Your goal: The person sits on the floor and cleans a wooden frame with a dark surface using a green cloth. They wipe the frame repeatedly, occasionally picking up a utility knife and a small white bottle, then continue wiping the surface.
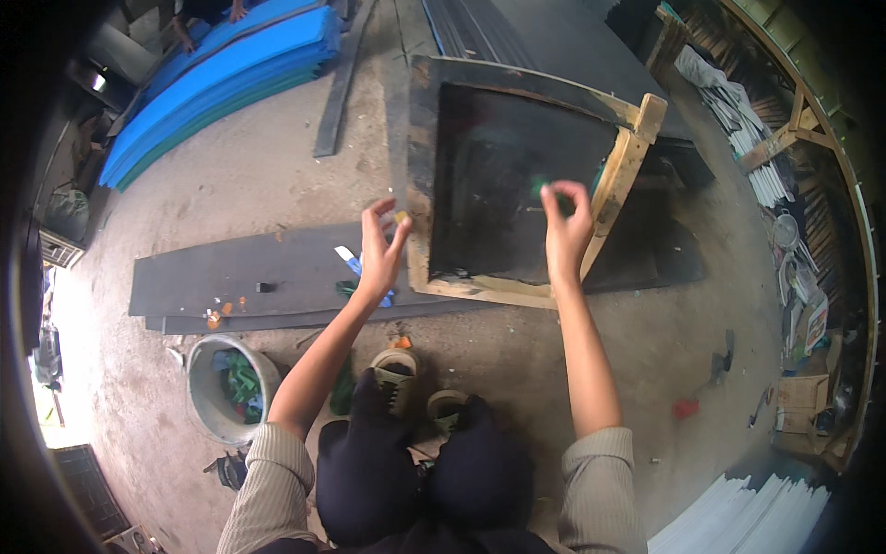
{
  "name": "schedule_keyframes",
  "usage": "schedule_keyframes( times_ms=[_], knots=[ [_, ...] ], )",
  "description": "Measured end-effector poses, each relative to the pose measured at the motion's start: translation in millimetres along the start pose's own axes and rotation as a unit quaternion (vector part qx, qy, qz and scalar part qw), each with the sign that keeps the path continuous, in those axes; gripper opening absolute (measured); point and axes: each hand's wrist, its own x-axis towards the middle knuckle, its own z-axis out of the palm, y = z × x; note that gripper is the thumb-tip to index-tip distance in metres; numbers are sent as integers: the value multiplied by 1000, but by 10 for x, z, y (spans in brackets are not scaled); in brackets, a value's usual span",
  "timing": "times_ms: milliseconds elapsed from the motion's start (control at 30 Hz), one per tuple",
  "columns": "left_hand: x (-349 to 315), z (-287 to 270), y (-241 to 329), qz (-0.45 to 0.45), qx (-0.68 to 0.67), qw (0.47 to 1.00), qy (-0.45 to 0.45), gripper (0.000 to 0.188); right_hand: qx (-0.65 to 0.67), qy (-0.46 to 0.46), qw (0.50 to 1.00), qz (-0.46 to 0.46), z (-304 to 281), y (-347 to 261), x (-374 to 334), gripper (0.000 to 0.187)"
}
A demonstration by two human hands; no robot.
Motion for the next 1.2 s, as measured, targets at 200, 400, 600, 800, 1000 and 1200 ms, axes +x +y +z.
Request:
schedule_keyframes(
  times_ms=[200,400,600,800,1000,1200],
  knots=[
    [135,539,-293,-61,-47,996,47,51,-186,51,941,-278,356,182,475,26],
    [188,637,-554,-65,20,997,46,47,-392,-400,663,-496,352,1093,-404,65],
    [183,549,-555,-72,14,996,42,45,-425,-264,721,-479,584,433,457,63],
    [216,638,-674,-22,17,997,66,39,-438,-428,560,-558,399,1086,-451,67],
    [181,543,-601,-13,19,998,63,43,-442,-265,705,-487,620,451,410,67],
    [152,608,-640,-20,0,999,45,44,-438,-386,634,-508,539,940,-357,72]
  ],
)
